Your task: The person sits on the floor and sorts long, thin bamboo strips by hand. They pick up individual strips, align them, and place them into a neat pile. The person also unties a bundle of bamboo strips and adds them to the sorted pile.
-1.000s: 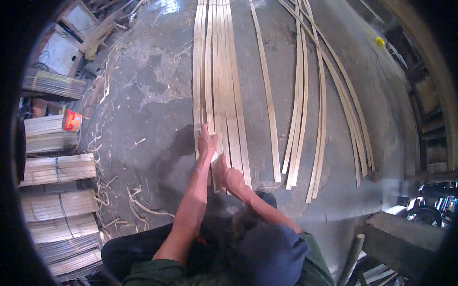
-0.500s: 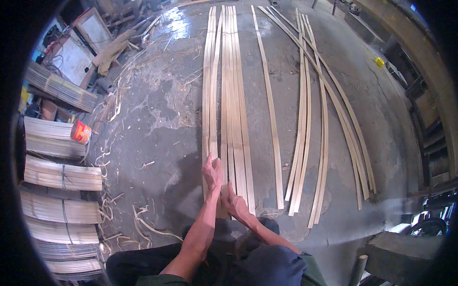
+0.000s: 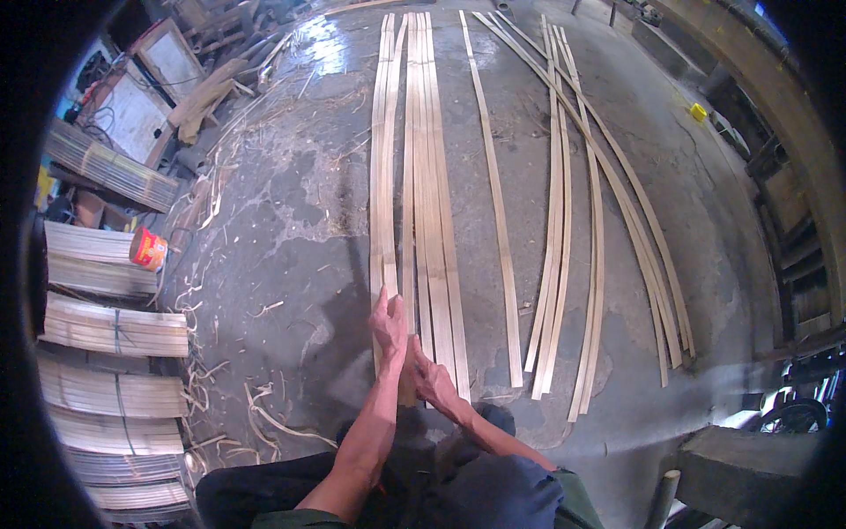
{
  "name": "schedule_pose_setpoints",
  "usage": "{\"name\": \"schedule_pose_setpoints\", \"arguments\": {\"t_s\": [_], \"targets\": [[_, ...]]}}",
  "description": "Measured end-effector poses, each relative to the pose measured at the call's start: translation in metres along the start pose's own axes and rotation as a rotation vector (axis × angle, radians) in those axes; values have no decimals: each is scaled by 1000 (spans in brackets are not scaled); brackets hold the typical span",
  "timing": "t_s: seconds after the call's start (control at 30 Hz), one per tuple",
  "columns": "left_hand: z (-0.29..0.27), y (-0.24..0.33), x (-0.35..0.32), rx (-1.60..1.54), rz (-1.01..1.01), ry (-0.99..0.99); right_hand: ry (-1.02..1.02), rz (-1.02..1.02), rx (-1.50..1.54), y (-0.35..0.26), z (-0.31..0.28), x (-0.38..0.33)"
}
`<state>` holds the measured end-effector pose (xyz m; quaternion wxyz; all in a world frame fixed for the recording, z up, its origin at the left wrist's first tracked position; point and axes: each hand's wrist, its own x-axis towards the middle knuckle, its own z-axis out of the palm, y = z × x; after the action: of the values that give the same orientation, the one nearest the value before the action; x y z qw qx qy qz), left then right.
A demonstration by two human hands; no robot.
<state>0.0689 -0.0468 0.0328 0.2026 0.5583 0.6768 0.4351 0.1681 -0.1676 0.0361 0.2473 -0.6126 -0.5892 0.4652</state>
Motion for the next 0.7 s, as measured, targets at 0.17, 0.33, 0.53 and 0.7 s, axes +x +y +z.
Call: {"name": "schedule_pose_setpoints", "arguments": {"t_s": [0.17,0.33,0.53,0.7], "targets": [[1,-5,0,-45,-88,-73,13,-49,-74,0,-3,-3],[4,-16,-2,81,-96,-181,-37,9,-48,-1,-8,4],[8,-17,-3,195,-7,-160,-23,-113,-238,-5,-7,1],[6,-13,-3,155,-37,-231,-63,-111,-376,-6,-14,0]]}}
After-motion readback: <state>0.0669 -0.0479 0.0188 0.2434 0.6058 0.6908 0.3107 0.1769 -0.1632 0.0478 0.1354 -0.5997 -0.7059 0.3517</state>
